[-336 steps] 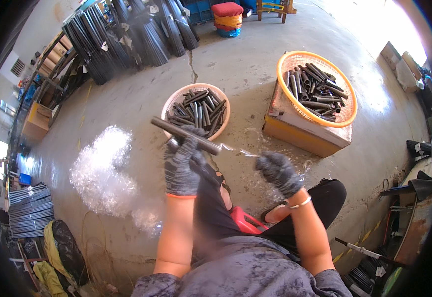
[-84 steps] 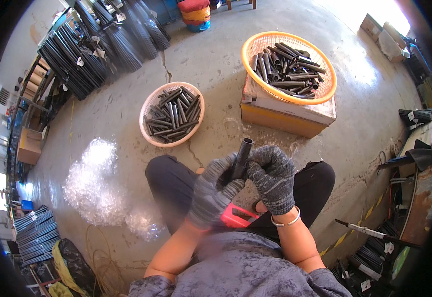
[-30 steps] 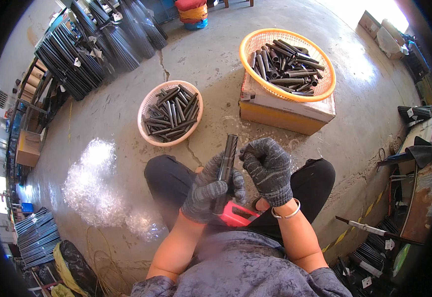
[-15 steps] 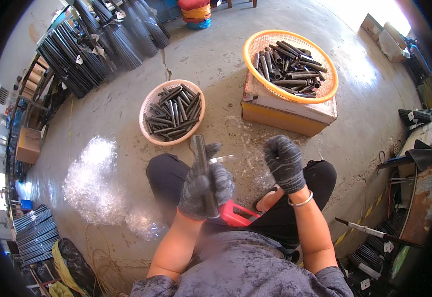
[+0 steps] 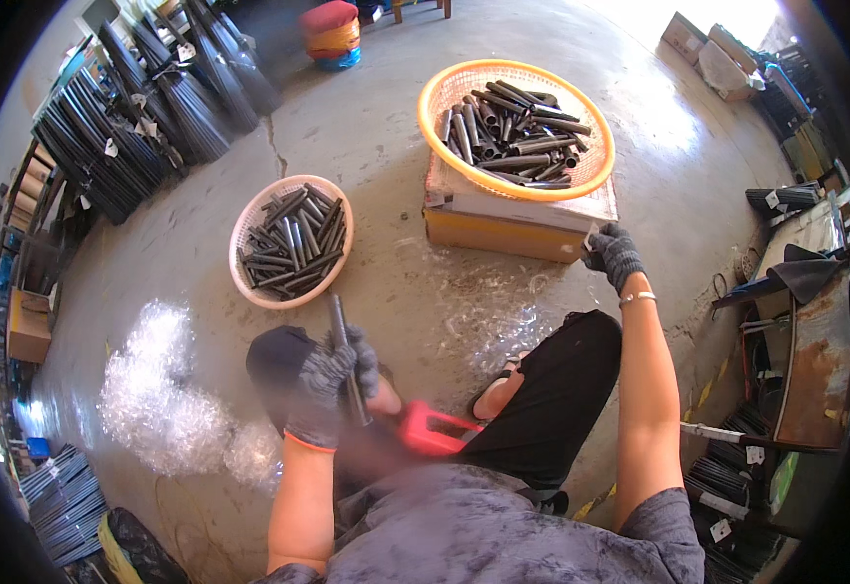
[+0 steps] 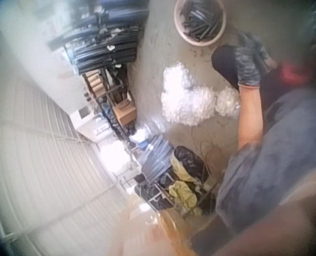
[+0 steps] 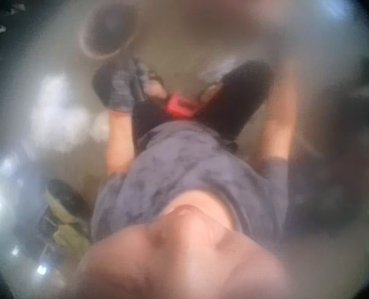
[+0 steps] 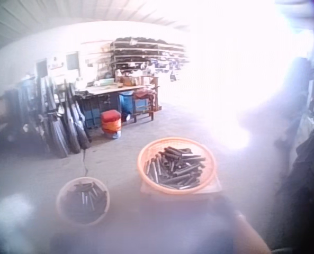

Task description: The person sorts black metal pipes from one basket into another by picking up several at a time and placing them individually into the larger basket.

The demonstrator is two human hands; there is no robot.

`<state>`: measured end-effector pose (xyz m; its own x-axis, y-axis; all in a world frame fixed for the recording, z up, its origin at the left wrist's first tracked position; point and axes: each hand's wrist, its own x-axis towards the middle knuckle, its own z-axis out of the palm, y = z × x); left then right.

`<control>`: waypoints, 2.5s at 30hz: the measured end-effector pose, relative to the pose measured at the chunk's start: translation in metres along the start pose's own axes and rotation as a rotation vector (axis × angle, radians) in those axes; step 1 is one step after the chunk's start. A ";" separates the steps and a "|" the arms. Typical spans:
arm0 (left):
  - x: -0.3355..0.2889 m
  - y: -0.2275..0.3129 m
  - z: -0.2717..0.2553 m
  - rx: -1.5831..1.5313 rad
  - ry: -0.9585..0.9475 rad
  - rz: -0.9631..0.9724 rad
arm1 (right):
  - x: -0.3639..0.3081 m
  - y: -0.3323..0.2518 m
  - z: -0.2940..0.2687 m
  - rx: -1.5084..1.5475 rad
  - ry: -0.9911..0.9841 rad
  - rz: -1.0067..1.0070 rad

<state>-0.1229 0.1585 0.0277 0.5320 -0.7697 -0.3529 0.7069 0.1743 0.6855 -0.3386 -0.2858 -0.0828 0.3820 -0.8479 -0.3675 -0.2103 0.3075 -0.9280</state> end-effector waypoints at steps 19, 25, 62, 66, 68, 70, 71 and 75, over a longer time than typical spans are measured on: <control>0.029 -0.044 0.015 0.029 0.057 -0.257 | 0.108 0.064 0.011 0.168 0.089 0.125; 0.043 -0.038 0.033 -0.048 -0.106 -0.268 | -0.015 -0.038 0.062 -0.348 -0.580 0.026; -0.008 0.018 0.003 0.056 -0.261 -0.089 | -0.191 -0.035 0.211 -0.470 -1.286 -0.417; -0.031 0.023 -0.022 0.020 -0.166 -0.100 | -0.127 -0.036 0.160 -0.778 -0.910 -0.470; -0.033 0.022 -0.027 0.019 -0.145 -0.082 | -0.047 0.004 0.076 -1.042 -0.568 -0.600; -0.033 0.015 -0.034 0.006 -0.108 -0.074 | -0.007 0.003 0.010 -1.499 -0.278 -0.463; -0.030 0.010 -0.038 0.026 -0.099 -0.086 | -0.004 -0.006 -0.003 -1.725 -0.150 -0.128; -0.010 -0.004 -0.023 0.114 -0.136 -0.154 | -0.036 -0.001 0.005 -1.162 -0.222 -0.836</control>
<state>-0.1201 0.1798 0.0137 0.3487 -0.8586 -0.3758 0.7137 -0.0167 0.7003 -0.3479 -0.2531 -0.0693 0.8629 -0.4841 0.1449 -0.4165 -0.8438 -0.3384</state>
